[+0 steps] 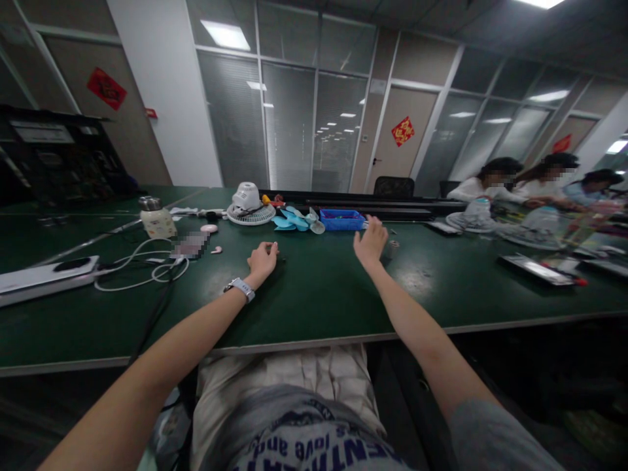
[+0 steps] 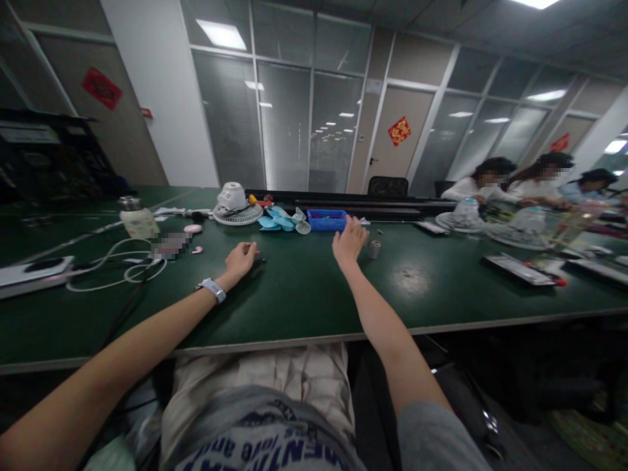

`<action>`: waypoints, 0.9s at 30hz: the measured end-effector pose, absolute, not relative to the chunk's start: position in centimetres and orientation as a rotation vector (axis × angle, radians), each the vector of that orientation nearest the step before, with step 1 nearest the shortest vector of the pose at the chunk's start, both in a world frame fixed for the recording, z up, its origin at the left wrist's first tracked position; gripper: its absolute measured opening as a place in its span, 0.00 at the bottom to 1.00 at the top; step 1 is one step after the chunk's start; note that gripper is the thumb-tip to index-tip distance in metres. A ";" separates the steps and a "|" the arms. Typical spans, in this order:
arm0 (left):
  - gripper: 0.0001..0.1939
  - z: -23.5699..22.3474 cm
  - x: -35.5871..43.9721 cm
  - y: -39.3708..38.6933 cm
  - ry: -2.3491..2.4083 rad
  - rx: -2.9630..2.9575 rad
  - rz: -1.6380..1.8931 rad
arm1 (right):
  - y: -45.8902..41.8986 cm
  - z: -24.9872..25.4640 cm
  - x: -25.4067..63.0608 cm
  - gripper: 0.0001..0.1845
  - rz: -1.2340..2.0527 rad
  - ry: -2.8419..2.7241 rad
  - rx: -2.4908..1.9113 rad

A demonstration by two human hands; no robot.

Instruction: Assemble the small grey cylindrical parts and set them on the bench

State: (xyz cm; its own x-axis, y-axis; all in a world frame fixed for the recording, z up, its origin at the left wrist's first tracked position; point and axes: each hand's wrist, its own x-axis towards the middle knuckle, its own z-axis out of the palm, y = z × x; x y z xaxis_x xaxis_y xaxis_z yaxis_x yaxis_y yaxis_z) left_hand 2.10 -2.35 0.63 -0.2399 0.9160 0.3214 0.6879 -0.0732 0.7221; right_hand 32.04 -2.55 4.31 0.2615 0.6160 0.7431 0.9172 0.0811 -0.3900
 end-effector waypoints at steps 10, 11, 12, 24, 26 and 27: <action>0.17 0.3 2.0 -2.0 2.015 1.610 1.302 | -3.3 0.3 18.4 0.20 0.264 -2.430 -0.910; 0.17 0.2 2.0 -2.0 2.015 1.610 1.306 | -3.3 0.1 18.3 0.20 0.280 -2.446 -0.905; 0.16 0.1 2.1 -1.9 2.017 1.611 1.311 | -3.3 0.1 18.3 0.19 0.288 -2.450 -0.904; 0.16 -0.4 1.5 -1.1 1.940 1.648 1.322 | -2.3 3.9 26.5 0.21 -0.178 -2.027 -1.421; 0.16 -0.6 1.4 -1.0 1.929 1.663 1.309 | -1.5 4.8 30.9 0.21 -0.320 -1.838 -1.577; 0.16 -0.6 1.4 -0.9 1.925 1.670 1.300 | -1.2 5.0 33.2 0.21 -0.373 -1.736 -1.658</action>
